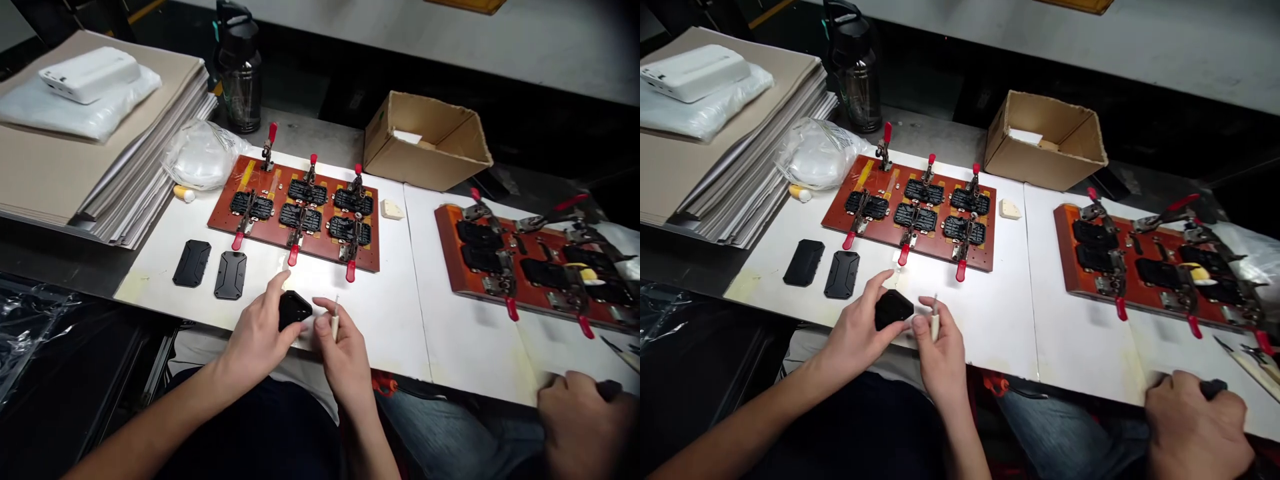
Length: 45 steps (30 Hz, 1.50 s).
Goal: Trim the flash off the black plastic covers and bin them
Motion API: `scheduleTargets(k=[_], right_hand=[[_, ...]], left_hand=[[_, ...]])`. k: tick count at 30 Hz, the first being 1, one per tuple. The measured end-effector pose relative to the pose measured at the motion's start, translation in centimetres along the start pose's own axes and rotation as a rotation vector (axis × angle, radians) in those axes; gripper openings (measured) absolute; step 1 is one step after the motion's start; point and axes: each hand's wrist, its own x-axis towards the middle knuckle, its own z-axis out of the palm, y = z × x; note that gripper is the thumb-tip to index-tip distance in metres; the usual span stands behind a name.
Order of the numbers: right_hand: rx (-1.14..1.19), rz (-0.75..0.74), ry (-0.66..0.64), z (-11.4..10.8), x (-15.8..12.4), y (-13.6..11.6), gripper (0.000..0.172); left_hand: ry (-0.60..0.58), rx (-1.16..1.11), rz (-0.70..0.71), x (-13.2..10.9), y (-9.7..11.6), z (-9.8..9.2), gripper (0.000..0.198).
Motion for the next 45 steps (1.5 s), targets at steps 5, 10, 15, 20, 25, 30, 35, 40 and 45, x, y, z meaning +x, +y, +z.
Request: scheduleTargets(k=[5,10,15,20,25,30,35,40,45], right_hand=[[-0.021,-0.095,-0.138,1.0,-0.5,-2.1,0.031],[-0.064,-0.108,-0.145,0.2,-0.7,-2.3,0.025],[-0.104,-0.022,0.021,0.5,-2.3,-2.3,0.036],[-0.327,-0.116,-0.211,3.0,-4.2,-3.1,0.033],[-0.422,-0.13,-0.211,4.1,-4.2,-3.6,0.032],[-0.455,-0.122,-0.227,3.9,-4.0,-3.5,0.034],[-0.469,-0.118,-0.228,4.0,-3.9,-3.2,0.035],[-0.439,-0.1,-0.218,4.0,-4.0,-3.3,0.034],[-0.409,-0.085,-0.208,3.6,-4.1,-3.6,0.034]], left_hand=[[-0.298,-0.753,-0.299,-0.9,0.0,-1.8,0.032],[-0.431,-0.741,-0.224,-1.0,-0.2,-3.1,0.027],[-0.206,-0.552,-0.213,-0.9,0.0,-2.7,0.026],[-0.127,-0.476,-0.143,-1.0,0.4,-1.9,0.044],[-0.147,-0.428,-0.107,-1.3,0.3,-2.0,0.06],[-0.153,-0.414,-0.104,-1.5,0.1,-2.0,0.059],[-0.136,-0.411,-0.089,-1.4,0.0,-1.8,0.059],[-0.131,-0.411,-0.109,-1.5,-0.1,-1.7,0.062],[-0.126,-0.416,-0.138,-1.6,0.3,-1.8,0.059]])
